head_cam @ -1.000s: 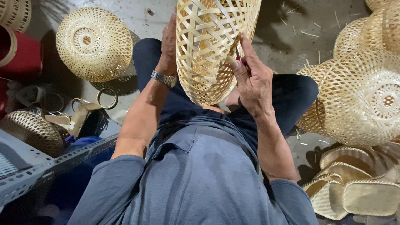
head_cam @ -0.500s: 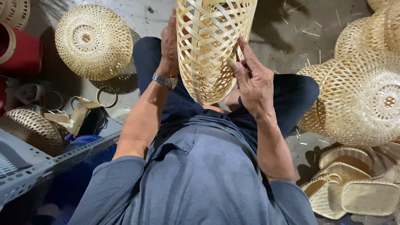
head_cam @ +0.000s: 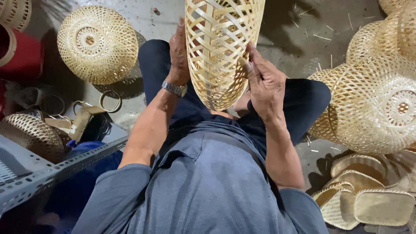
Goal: The person sits on the floor and uses a red utility knife to trim the edges of a woven basket. They rotate the basket to access different sections, carefully cutting away excess material from the rim and sides. The person occasionally flips the basket to inspect the interior and continues trimming.
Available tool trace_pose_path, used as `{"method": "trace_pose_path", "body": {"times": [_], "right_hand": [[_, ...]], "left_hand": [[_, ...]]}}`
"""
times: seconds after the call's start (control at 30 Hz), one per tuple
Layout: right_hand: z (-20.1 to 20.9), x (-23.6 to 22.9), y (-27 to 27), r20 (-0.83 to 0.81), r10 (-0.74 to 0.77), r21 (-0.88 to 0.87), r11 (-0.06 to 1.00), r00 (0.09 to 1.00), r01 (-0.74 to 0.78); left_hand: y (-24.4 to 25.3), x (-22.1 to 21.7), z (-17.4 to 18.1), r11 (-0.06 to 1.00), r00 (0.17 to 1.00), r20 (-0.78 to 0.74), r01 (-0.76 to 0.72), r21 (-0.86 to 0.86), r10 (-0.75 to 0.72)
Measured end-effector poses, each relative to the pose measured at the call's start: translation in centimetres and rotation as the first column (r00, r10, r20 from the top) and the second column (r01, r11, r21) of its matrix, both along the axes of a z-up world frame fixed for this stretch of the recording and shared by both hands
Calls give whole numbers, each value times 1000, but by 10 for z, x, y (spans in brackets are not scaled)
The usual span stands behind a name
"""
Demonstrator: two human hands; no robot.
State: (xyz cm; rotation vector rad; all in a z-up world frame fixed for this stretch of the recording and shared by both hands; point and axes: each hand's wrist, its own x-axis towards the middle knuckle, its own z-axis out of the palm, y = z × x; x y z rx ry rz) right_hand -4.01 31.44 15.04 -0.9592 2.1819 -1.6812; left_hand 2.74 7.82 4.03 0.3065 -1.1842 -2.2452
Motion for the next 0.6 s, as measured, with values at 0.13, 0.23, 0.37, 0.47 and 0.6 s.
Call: {"method": "trace_pose_path", "body": {"times": [0.13, 0.23, 0.37, 0.47, 0.6], "right_hand": [[-22, -12, 3, 77, -3, -159, 987, 997, 16], [-37, -37, 10, 178, -246, 12, 969, 953, 248], [-45, -65, 20, 577, -200, -97, 946, 792, 309], [-46, -66, 26, 656, -101, -73, 978, 748, 196], [-32, -67, 15, 550, 9, -144, 986, 835, 84]], "left_hand": [[-1, 3, -6, 1000, 1000, -15, 25, 15, -24], [-8, 4, -21, 955, 991, -103, 112, 274, -86], [-21, 3, -39, 977, 966, -221, 164, 137, -131], [-19, 9, -29, 988, 984, -137, 126, 93, -112], [-4, 4, -6, 998, 998, 7, 60, -10, -60]]}}
